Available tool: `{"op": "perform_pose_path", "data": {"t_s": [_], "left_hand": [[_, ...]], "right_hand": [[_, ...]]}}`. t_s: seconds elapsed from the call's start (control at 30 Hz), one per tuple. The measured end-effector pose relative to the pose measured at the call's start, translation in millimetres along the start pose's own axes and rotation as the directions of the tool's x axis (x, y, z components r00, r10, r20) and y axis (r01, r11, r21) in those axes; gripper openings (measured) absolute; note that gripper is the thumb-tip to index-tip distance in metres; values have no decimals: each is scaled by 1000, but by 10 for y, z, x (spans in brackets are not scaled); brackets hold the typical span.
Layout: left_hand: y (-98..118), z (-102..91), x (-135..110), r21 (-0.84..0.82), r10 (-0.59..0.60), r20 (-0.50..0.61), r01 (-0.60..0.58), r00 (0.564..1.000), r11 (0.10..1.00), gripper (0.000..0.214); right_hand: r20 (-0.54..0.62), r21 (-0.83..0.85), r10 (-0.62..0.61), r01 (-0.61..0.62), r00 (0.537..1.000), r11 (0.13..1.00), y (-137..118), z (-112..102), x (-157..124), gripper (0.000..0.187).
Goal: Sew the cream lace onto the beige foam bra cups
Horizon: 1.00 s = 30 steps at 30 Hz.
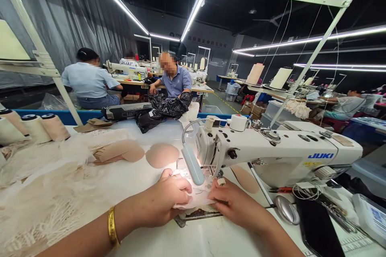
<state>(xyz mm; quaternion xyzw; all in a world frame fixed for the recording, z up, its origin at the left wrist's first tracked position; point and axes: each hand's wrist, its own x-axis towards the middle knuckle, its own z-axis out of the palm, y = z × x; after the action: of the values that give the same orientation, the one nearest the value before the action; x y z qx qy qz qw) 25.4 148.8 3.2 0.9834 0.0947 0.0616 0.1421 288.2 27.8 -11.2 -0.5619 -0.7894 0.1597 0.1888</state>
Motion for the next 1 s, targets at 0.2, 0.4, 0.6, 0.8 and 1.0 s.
{"op": "perform_pose_path", "data": {"t_s": [0.2,0.4,0.6,0.8,1.0], "left_hand": [[-19,-45,51,23,60,14,-60,998,998,26],[-200,40,116,41,78,-70,-75,994,996,28],[-231,23,126,0,94,-90,-95,991,995,27],[-262,34,138,54,90,-92,-86,992,995,40],[-346,128,143,62,86,-118,-79,989,995,43]], "right_hand": [[-9,326,-73,72,997,943,-50,-67,20,18],[-195,66,-42,56,980,996,6,273,152,30],[-144,-84,4,-17,990,996,-8,239,141,25],[-162,-145,-16,-7,987,989,-11,225,156,25],[-183,-136,-14,-11,983,991,-16,230,175,28]]}}
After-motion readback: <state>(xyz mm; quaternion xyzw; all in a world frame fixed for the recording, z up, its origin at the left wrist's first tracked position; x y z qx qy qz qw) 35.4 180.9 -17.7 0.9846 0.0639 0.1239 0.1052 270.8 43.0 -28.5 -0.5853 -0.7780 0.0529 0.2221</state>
